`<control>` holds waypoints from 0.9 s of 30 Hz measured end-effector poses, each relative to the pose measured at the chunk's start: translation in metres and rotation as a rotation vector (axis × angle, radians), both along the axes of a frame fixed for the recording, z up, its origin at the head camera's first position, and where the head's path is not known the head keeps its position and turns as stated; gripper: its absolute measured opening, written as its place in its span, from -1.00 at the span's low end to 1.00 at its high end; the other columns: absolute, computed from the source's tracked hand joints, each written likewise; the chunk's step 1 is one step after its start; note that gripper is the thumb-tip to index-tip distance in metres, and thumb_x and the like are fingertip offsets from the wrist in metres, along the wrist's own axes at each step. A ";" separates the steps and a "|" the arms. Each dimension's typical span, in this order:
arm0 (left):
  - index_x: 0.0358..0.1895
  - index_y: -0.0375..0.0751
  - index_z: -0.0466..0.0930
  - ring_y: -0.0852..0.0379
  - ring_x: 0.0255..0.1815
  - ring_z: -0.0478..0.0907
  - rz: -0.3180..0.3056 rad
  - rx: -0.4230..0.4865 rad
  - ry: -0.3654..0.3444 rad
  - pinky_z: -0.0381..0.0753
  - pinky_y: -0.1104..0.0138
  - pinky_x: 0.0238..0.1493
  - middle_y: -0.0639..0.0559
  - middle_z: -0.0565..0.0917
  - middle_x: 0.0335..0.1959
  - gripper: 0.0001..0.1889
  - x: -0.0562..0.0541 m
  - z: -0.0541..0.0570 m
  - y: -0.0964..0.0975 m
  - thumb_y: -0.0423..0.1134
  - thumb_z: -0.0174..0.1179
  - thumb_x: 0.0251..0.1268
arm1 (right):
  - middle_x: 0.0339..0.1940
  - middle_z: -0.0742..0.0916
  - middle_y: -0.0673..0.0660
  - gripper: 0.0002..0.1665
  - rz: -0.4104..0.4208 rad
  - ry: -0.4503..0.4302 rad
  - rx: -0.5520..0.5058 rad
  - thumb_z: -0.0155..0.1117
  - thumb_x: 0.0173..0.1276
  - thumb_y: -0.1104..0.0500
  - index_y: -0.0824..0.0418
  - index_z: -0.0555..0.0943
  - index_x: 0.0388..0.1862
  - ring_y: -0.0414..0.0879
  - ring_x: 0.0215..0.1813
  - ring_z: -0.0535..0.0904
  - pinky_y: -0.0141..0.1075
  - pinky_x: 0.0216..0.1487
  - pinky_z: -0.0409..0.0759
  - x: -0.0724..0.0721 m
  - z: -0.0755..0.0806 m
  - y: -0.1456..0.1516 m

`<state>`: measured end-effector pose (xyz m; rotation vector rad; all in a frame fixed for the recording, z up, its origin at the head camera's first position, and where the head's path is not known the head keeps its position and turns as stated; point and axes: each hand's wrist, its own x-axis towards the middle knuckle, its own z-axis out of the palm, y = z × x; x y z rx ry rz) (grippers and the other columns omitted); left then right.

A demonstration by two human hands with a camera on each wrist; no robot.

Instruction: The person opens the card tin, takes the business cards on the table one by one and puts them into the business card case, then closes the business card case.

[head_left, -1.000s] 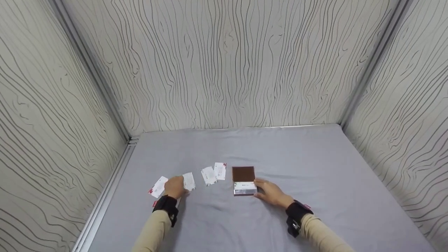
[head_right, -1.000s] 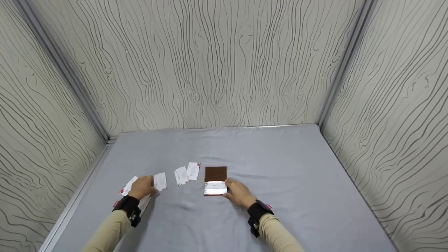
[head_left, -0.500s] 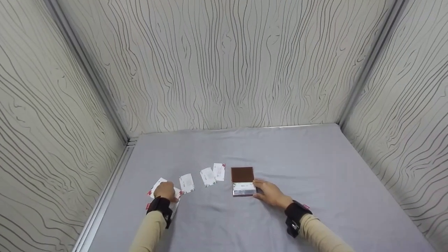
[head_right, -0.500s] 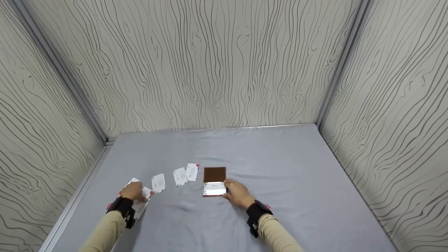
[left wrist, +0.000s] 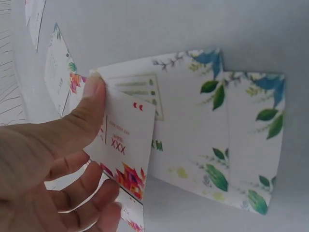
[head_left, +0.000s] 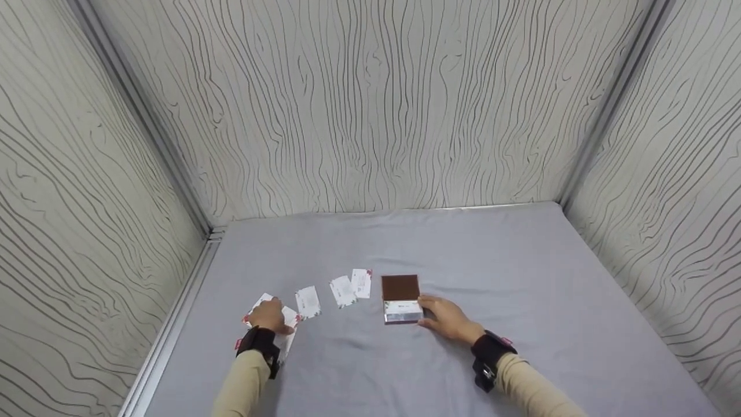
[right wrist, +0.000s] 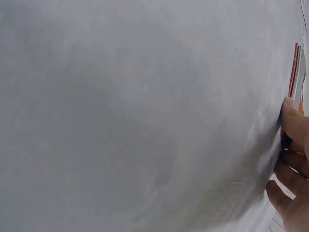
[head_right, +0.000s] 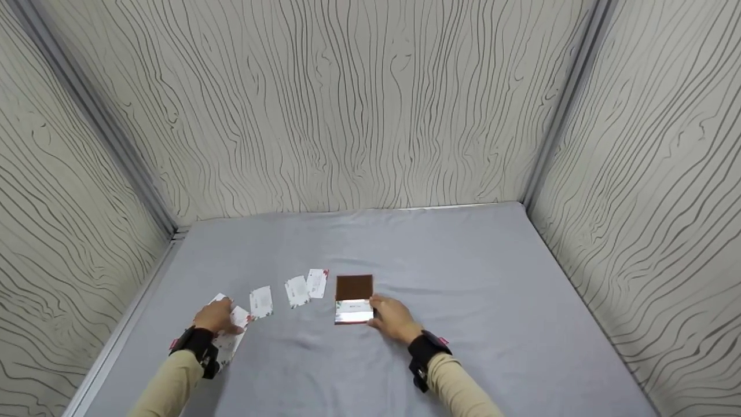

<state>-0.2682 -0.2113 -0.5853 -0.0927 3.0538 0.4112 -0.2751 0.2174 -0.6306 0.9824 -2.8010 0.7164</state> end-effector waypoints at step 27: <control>-0.40 -0.37 0.62 -0.19 -0.34 0.61 -0.202 0.262 0.330 0.56 -0.04 -0.26 -0.17 0.65 -0.45 -0.87 -0.029 0.009 0.006 -0.62 0.15 0.07 | 0.12 0.62 0.44 -0.53 0.001 0.031 -0.021 0.40 0.28 0.20 0.48 0.56 0.06 0.32 0.19 0.53 0.13 0.19 0.44 0.000 -0.002 0.000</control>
